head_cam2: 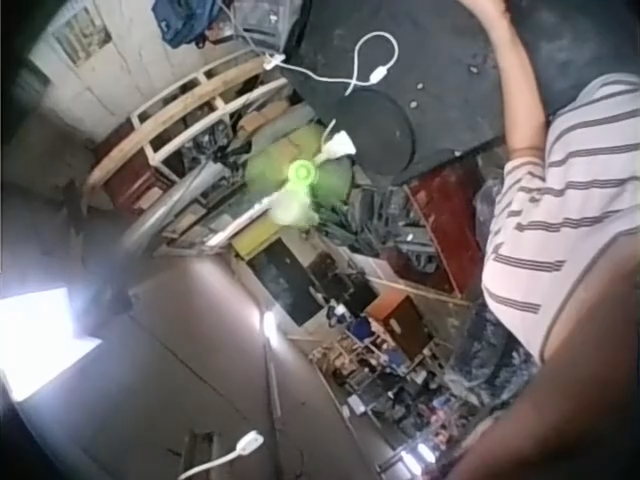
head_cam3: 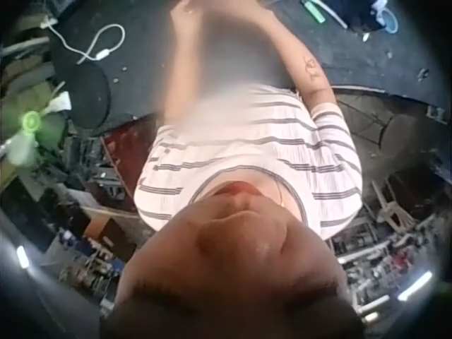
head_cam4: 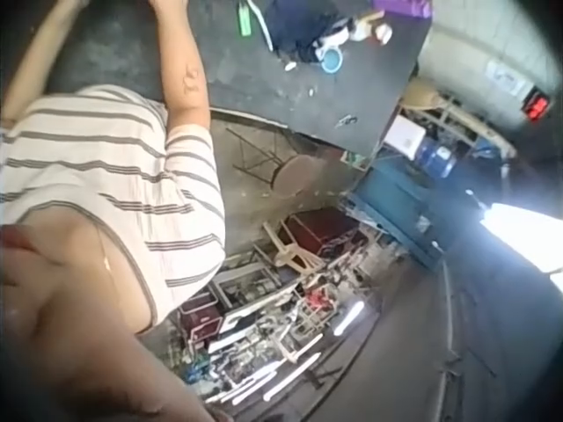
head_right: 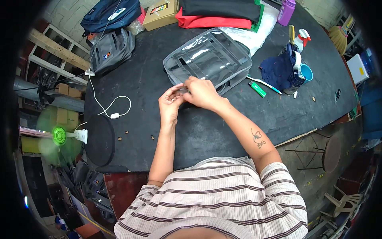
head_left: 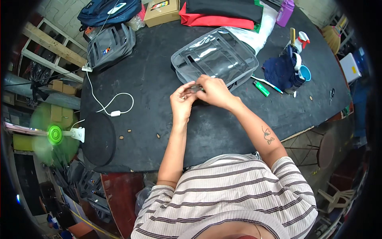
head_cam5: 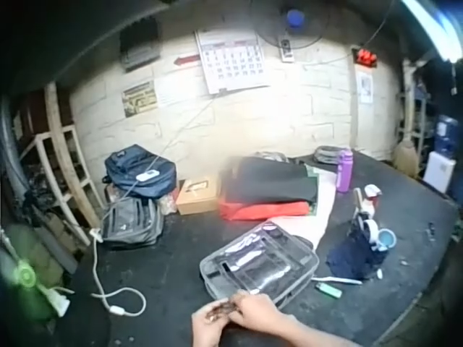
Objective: Inspect manufactured bags and pouches for quality control, using snips to trim loose threads and tweezers to remove debris.
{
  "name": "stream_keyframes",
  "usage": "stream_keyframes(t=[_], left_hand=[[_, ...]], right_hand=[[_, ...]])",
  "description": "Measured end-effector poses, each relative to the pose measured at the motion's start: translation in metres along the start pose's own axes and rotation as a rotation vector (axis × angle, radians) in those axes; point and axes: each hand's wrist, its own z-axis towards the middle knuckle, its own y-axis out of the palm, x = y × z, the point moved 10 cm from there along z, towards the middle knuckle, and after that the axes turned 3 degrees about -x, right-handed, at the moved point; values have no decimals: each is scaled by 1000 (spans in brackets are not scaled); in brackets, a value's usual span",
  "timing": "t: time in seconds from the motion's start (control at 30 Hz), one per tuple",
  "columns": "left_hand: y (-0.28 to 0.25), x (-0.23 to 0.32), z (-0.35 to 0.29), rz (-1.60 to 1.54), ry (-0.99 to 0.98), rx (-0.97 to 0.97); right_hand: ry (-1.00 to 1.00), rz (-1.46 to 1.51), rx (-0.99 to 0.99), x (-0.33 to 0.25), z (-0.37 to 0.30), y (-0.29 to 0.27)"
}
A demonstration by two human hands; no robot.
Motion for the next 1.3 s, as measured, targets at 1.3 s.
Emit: stream_keyframes(t=[1.3], left_hand=[[6,3,3,426,-29,114]], right_hand=[[128,836,161,39,-19,-25]])
